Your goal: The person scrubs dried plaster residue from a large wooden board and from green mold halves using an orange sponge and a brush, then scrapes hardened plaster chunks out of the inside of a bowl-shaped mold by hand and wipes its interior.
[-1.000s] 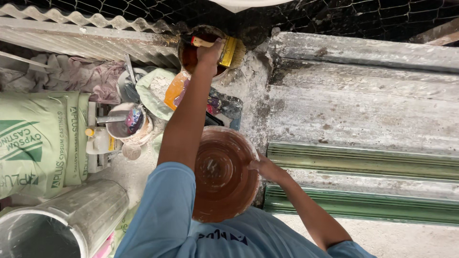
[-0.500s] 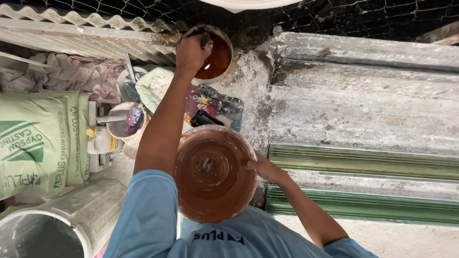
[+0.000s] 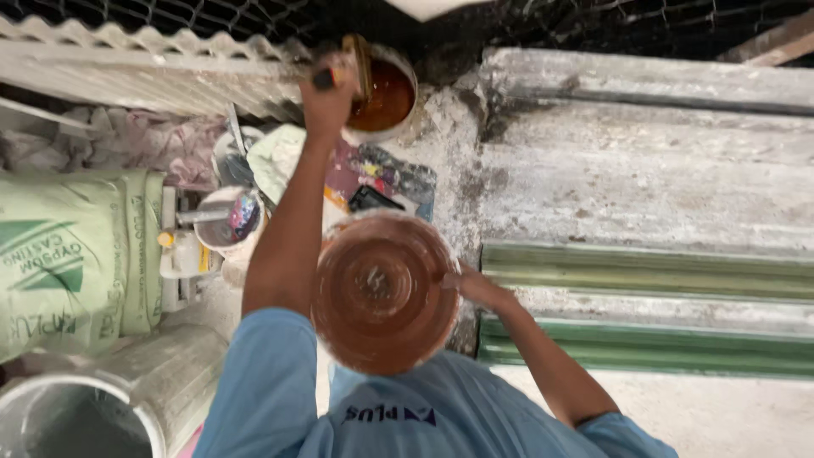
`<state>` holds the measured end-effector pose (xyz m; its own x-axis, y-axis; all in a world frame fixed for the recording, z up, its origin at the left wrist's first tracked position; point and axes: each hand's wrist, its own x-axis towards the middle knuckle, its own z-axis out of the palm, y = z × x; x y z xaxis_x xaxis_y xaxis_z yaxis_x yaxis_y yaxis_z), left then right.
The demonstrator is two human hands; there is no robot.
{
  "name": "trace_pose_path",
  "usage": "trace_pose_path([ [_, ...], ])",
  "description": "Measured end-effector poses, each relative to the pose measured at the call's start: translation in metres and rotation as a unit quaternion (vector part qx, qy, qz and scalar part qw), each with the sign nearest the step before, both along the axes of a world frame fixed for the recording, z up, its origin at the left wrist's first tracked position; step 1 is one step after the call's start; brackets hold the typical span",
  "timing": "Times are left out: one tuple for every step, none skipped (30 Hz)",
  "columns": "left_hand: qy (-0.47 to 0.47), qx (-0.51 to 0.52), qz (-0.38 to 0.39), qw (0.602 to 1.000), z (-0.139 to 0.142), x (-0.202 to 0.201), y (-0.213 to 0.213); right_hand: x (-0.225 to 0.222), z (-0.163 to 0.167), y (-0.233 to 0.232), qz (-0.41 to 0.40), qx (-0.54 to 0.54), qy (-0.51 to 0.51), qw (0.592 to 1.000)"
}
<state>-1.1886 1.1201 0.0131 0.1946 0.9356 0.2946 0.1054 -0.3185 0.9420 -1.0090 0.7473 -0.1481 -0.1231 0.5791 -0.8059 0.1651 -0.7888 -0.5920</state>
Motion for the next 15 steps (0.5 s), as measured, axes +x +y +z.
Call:
trace_pose_path([
  [-0.048, -0.024, 0.019, 0.998, 0.005, -0.004, 0.0, -0.002, 0.006, -0.001, -0.029, -0.018, 0.047, 0.998],
  [-0.113, -0.083, 0.029, 0.99, 0.011, -0.009, 0.002, -0.006, 0.011, -0.001, -0.01, -0.019, 0.053, 0.998],
  [-0.181, -0.14, 0.035, 0.973, 0.016, -0.015, 0.002, -0.007, 0.017, -0.002, 0.007, -0.019, 0.054, 0.998],
  [-0.245, -0.2, 0.038, 0.948, 0.02, -0.021, -0.001, -0.012, 0.024, -0.005, 0.02, -0.022, 0.057, 0.998],
  [-0.312, -0.207, 0.037, 0.927, 0.025, -0.028, -0.005, -0.018, 0.03, -0.008, -0.013, -0.017, 0.09, 0.996],
  [-0.377, -0.216, 0.037, 0.9, 0.028, -0.038, -0.011, -0.024, 0.036, -0.012, -0.046, -0.014, 0.122, 0.991],
  [-0.441, -0.224, 0.041, 0.868, 0.028, -0.05, -0.02, -0.032, 0.041, -0.016, -0.078, -0.013, 0.154, 0.985],
  [-0.479, -0.213, 0.006, 0.852, 0.024, -0.064, -0.03, -0.04, 0.046, -0.021, -0.09, -0.004, 0.144, 0.986],
  [-0.516, -0.201, -0.029, 0.832, 0.023, -0.079, -0.042, -0.046, 0.051, -0.024, -0.101, 0.007, 0.134, 0.986],
  [-0.551, -0.189, -0.062, 0.811, 0.022, -0.096, -0.058, -0.053, 0.055, -0.028, -0.104, 0.017, 0.114, 0.988],
  [-0.556, -0.192, -0.106, 0.802, 0.023, -0.112, -0.077, -0.06, 0.058, -0.032, -0.106, 0.027, 0.096, 0.989],
  [-0.559, -0.193, -0.151, 0.792, 0.024, -0.129, -0.098, -0.069, 0.06, -0.035, -0.108, 0.037, 0.079, 0.99],
  [-0.562, -0.192, -0.196, 0.781, 0.028, -0.144, -0.121, -0.076, 0.062, -0.039, -0.105, 0.04, 0.051, 0.992],
  [-0.531, -0.25, -0.151, 0.796, 0.034, -0.158, -0.144, -0.082, 0.065, -0.041, -0.1, 0.047, 0.022, 0.994],
  [-0.497, -0.304, -0.105, 0.806, 0.039, -0.171, -0.17, -0.089, 0.067, -0.044, -0.097, 0.056, -0.006, 0.994],
])
